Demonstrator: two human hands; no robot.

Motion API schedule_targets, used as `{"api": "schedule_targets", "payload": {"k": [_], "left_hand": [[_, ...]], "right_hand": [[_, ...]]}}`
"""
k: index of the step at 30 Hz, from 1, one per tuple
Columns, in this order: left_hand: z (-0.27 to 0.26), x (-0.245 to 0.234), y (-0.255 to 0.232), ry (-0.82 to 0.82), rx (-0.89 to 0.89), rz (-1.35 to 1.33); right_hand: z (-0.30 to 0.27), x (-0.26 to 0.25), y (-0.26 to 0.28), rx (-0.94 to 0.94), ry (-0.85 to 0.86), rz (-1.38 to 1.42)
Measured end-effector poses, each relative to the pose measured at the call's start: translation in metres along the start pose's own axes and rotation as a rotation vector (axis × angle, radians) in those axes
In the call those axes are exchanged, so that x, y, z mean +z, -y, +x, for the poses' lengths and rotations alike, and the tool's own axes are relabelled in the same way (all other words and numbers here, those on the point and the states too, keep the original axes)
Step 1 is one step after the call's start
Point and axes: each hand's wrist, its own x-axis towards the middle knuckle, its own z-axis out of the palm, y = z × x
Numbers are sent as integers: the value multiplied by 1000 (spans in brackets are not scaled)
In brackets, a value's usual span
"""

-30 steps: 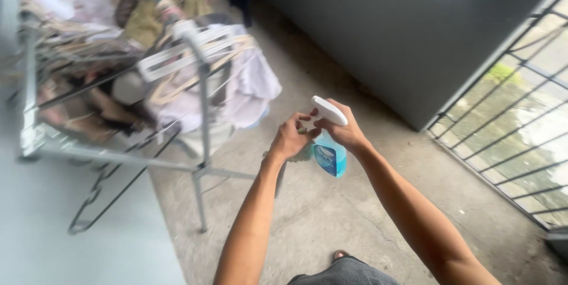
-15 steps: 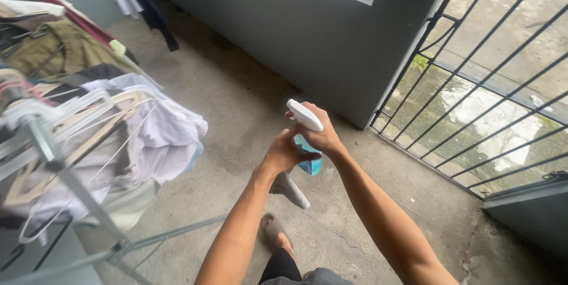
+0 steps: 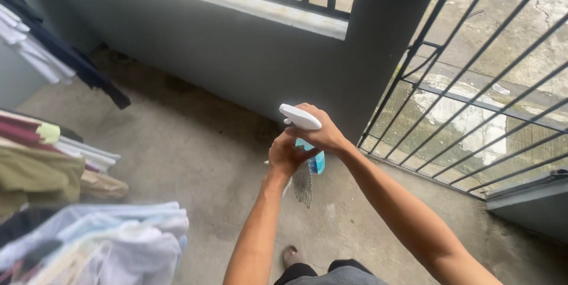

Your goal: Wiping and cleaning a frosted glass window with a cloth and spray.

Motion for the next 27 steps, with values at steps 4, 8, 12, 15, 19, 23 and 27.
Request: {"api": "schedule_targets", "payload": {"k": [4,8,12,15,19,23,27], "left_hand": [[75,3,24,141,-185,154],[144,12,50,122,-154,171],[212,49,101,122,-115,157],[264,79,136,89,-91,147],[335,101,168,107,-245,-40],[400,115,172,43,-134,53],[448,146,193,-93,-159,-53]], "right_hand": [[51,-23,-30,159,-50,46],[105,-46,-70,165,-110,-53],[161,-68,-124,178,-157,-117],[210,-89,-163,151,-172,-118],[275,-126,-200,44,-198,-179],[330,-154,-223,14,-209,-172],[378,-177,-248,-70,-331,-195]]}}
